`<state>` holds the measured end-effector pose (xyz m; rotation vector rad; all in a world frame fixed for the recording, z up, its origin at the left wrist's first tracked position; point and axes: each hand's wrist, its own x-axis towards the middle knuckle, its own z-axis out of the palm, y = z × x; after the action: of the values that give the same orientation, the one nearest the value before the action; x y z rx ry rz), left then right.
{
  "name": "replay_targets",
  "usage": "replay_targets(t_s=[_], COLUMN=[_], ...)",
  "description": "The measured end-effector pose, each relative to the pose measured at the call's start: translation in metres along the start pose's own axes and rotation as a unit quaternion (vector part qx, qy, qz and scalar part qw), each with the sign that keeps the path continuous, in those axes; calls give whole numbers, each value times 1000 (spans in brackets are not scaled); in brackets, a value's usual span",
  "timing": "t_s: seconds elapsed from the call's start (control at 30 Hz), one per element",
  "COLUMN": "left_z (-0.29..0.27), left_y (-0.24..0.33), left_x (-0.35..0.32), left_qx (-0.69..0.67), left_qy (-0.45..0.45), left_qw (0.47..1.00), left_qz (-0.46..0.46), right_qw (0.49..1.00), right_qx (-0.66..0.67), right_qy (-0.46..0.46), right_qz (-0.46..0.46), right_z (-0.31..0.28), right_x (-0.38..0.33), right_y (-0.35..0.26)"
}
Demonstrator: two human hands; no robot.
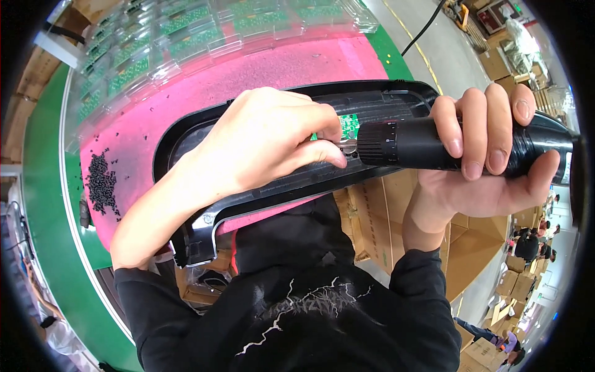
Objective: Assembling circuit boards into plastic housings using an electric screwdriver.
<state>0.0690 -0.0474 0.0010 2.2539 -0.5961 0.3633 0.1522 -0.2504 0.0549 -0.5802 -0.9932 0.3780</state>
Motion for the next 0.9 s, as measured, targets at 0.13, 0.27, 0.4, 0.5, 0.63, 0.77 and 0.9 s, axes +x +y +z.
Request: replay_targets(t_s=[0.13,0.27,0.4,0.5,0.63,0.77,0.9], left_z=[-2,-5,-5,-1,-6,-9,-7], left_y=[-4,-3,-2,-3,3,-7,-12], left_x=[-2,-1,1,-3,-1,-5,-6], left_qx=[-9,-54,53,146,264,282,228], left_qy=[13,27,71,151,74,33,60], left_qw=[1000,998,995,974,961,949,965], left_qz=[0,-6,42,90,24,-140,-116], right_qw=[1000,999,998,994,993,989,977], right_qx=[-8,-2,-20,-35,-106,-133,-191], right_qy=[14,31,57,98,42,37,55], right_qz=[-7,-25,-33,-39,-18,49,76], right_z=[3,6,7,10,-8,-12,-14], right_x=[1,3,7,12,16,13,8], right_y=[2,3,7,25,31,46,63])
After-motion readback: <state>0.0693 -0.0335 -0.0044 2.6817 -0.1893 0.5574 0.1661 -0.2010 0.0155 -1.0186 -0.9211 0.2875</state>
